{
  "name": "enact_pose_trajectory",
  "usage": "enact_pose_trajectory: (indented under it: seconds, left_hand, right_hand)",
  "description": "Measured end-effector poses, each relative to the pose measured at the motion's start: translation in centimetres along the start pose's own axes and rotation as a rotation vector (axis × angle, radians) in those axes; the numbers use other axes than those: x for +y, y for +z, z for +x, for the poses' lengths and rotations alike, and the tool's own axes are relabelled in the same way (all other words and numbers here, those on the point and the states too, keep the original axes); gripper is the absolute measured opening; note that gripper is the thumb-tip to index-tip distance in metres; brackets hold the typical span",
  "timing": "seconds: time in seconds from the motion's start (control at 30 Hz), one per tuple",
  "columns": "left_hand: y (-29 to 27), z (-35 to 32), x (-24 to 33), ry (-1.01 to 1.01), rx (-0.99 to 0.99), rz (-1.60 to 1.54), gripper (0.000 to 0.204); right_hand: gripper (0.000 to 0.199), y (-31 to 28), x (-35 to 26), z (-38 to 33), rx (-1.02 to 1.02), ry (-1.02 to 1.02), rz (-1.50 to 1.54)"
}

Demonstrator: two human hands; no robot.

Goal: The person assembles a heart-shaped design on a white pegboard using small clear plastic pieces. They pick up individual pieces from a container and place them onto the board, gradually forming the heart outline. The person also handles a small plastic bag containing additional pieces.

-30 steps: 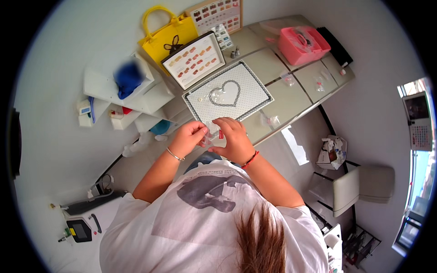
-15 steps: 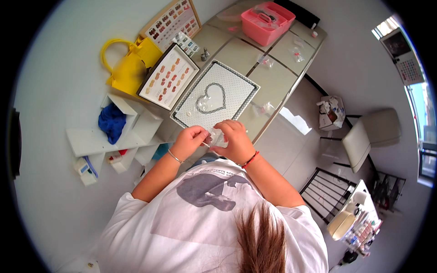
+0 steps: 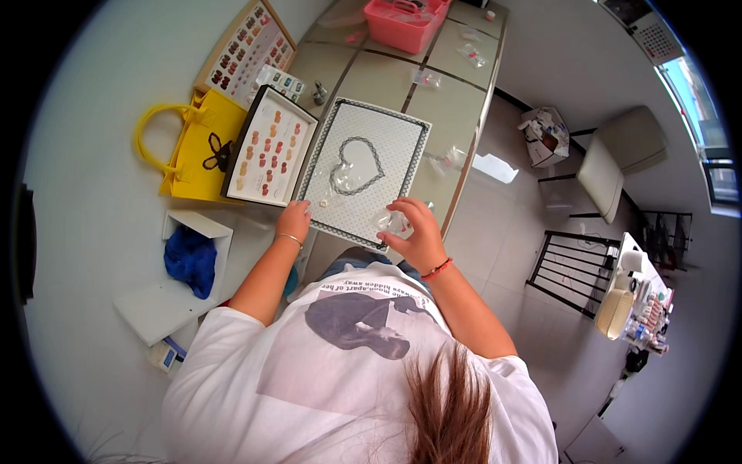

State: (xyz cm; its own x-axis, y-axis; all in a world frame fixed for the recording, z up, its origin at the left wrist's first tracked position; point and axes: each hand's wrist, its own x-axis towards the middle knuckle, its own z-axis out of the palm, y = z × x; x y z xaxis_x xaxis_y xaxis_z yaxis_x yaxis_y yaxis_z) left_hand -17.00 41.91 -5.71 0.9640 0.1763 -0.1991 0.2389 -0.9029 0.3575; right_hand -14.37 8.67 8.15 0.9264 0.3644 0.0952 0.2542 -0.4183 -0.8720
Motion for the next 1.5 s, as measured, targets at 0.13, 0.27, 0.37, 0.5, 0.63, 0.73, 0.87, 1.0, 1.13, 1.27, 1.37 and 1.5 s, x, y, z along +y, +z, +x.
enact_pose_trajectory:
  seconds: [0.13,0.27,0.37,0.5,0.63,0.73,0.87,1.0,1.13,1.27,1.37,1.5]
  left_hand:
    - [0.5,1.7,-0.7,0.011,-0.097,0.096,0.013]
    - [0.5,2.4,-0.9,0.039,-0.094,0.047,0.012]
    - [-0.1,3.1,-0.3,0.103,-0.076,-0.031,0.011]
    - [-4.0,2.4,5.8,0.112,-0.156,-0.791,0.012]
    - [-7.9,0.2,11.5,0.226,-0.350,-1.063,0.012]
    - [-10.4,-0.2,14.3,0.425,-0.336,-0.863,0.011]
    - [-10.1,0.3,14.9,0.529,-0.290,-0.727,0.011]
    - [-9.3,1.3,14.0,0.517,-0.230,-0.799,0.013]
    - [-5.9,4.1,9.1,0.319,-0.120,-0.619,0.015]
    - [-0.5,5.0,3.8,0.348,-0.128,-0.241,0.014]
    - [1.7,4.3,3.4,0.378,-0.165,-0.151,0.015]
    - [2.4,4.1,4.6,0.408,-0.203,-0.037,0.012]
  right_hand:
    - [0.055,0.8,0.1,-0.3,0.023,0.071,0.048]
    - [0.057,1.4,0.6,-0.7,0.054,0.084,0.044]
    - [0.057,1.8,0.9,-0.7,0.074,0.098,0.046]
    - [0.057,1.7,0.1,-0.5,0.087,0.073,0.002]
    - [0.057,1.8,-0.1,-0.2,0.082,0.088,0.037]
    - [0.058,1.9,0.0,0.1,0.086,0.061,0.048]
    - [0.060,1.8,0.2,0.6,0.075,0.047,0.014]
    - [0.060,1.3,0.2,0.8,0.072,0.088,0.049]
    - [0.060,0.8,0.5,0.5,0.097,0.163,0.080]
    - [0.060,0.4,0.5,0.5,0.079,0.210,0.094]
    - [0.060,0.4,0.8,0.3,0.058,0.217,0.118]
    - [0.060,0.2,1.1,0.1,0.060,0.237,0.108]
